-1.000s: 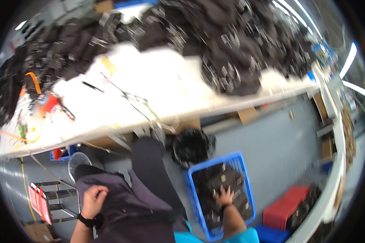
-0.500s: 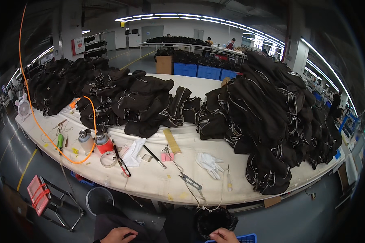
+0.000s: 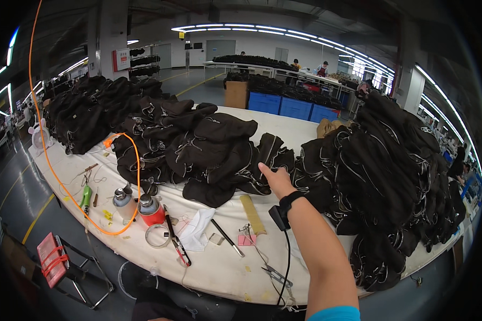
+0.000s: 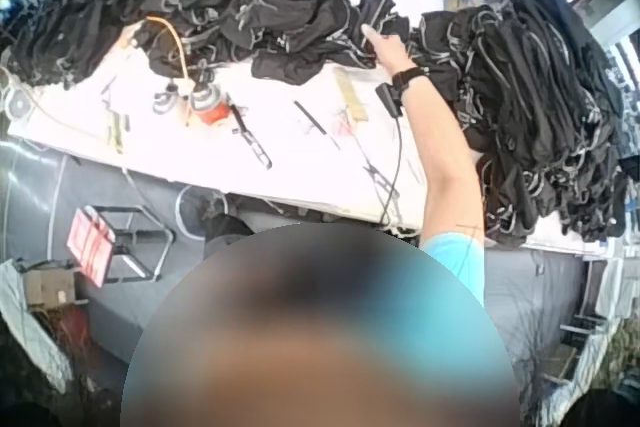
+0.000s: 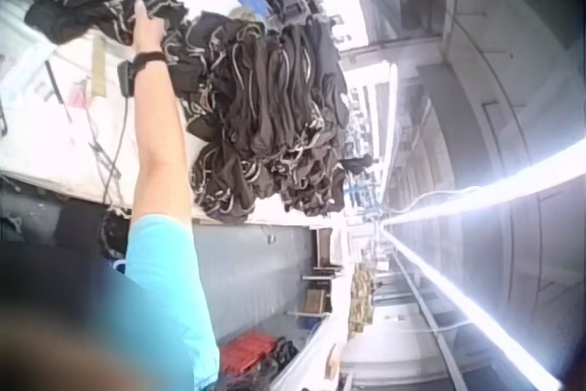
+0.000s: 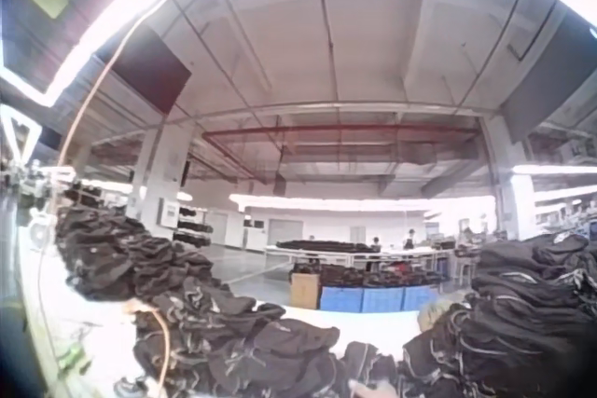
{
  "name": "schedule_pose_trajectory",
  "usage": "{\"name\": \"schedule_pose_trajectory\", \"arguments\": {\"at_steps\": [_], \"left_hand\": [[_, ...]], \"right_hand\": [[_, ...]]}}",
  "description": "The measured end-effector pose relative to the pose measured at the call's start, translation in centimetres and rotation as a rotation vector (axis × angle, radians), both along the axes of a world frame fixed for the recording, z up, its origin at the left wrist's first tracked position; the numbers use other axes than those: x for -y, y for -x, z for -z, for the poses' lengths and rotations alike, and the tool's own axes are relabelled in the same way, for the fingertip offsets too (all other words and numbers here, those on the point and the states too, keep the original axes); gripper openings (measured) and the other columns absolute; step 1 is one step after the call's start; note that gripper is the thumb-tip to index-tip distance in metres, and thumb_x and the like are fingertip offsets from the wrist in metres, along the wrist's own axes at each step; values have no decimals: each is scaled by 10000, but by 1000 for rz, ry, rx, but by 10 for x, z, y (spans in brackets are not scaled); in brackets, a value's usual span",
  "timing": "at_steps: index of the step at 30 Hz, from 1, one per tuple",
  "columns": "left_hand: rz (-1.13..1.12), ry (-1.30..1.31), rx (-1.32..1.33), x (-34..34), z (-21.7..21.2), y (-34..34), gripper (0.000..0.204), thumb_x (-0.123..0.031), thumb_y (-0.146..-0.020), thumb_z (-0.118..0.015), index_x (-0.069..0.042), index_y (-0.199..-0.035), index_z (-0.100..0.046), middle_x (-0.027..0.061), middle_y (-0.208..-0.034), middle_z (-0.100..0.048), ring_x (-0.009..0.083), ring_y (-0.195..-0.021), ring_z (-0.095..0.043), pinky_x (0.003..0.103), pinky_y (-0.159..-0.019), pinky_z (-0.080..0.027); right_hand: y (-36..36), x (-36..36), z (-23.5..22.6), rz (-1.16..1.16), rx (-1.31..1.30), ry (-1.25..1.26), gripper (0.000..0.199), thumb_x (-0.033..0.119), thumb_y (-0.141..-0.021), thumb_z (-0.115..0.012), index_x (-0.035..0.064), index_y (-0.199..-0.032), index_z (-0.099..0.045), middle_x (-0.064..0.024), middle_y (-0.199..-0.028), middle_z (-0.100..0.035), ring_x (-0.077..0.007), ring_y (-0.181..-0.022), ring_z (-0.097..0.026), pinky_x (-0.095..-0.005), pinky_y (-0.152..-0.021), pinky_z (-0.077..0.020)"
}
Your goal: Inspecting and manipulating the zipper and lining of a brown bag in a workshop environment.
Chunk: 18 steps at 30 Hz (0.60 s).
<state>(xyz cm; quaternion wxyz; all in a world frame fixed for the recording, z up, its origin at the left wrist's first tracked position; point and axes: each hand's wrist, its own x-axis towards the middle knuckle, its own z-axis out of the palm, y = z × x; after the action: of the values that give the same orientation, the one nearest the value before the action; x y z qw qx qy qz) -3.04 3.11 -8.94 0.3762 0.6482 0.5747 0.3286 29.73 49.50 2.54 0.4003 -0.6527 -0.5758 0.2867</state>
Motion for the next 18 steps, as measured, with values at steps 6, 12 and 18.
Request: {"name": "schedule_pose_trajectory", "arguments": {"at_steps": [6, 12, 18], "left_hand": [[-63, -3, -6, -12, 0, 4, 147, -106, -894, -644, -7, -999, -669, 184, -942, -683, 341, -881, -669, 368, -765, -528], [-65, -41, 0, -14, -6, 8, 146, -114, -896, -642, -2, -988, -667, 191, -937, -679, 356, -881, -663, 379, -767, -525], [-27, -170, 26, 7, -9, 13, 135, -123, -901, -638, -14, -975, -670, 184, -935, -679, 363, -875, -661, 381, -763, -523]], "right_hand": [[-1, -70, 31, 79, 46, 81, 553, 312, -751, -713, -160, -1027, -634, -298, -1038, -658, -379, -1010, -644, -396, -907, -480], [-31, -42, 7, 46, -556, -314, 130, 62, -810, -566, -57, -858, -587, -66, -739, -586, -153, -650, -522, -310, -608, -428], [-72, 120, -107, -213, -609, -495, 292, 5, -840, -482, -47, -1113, -569, -88, -1050, -647, -146, -920, -606, -275, -851, -481]]}}
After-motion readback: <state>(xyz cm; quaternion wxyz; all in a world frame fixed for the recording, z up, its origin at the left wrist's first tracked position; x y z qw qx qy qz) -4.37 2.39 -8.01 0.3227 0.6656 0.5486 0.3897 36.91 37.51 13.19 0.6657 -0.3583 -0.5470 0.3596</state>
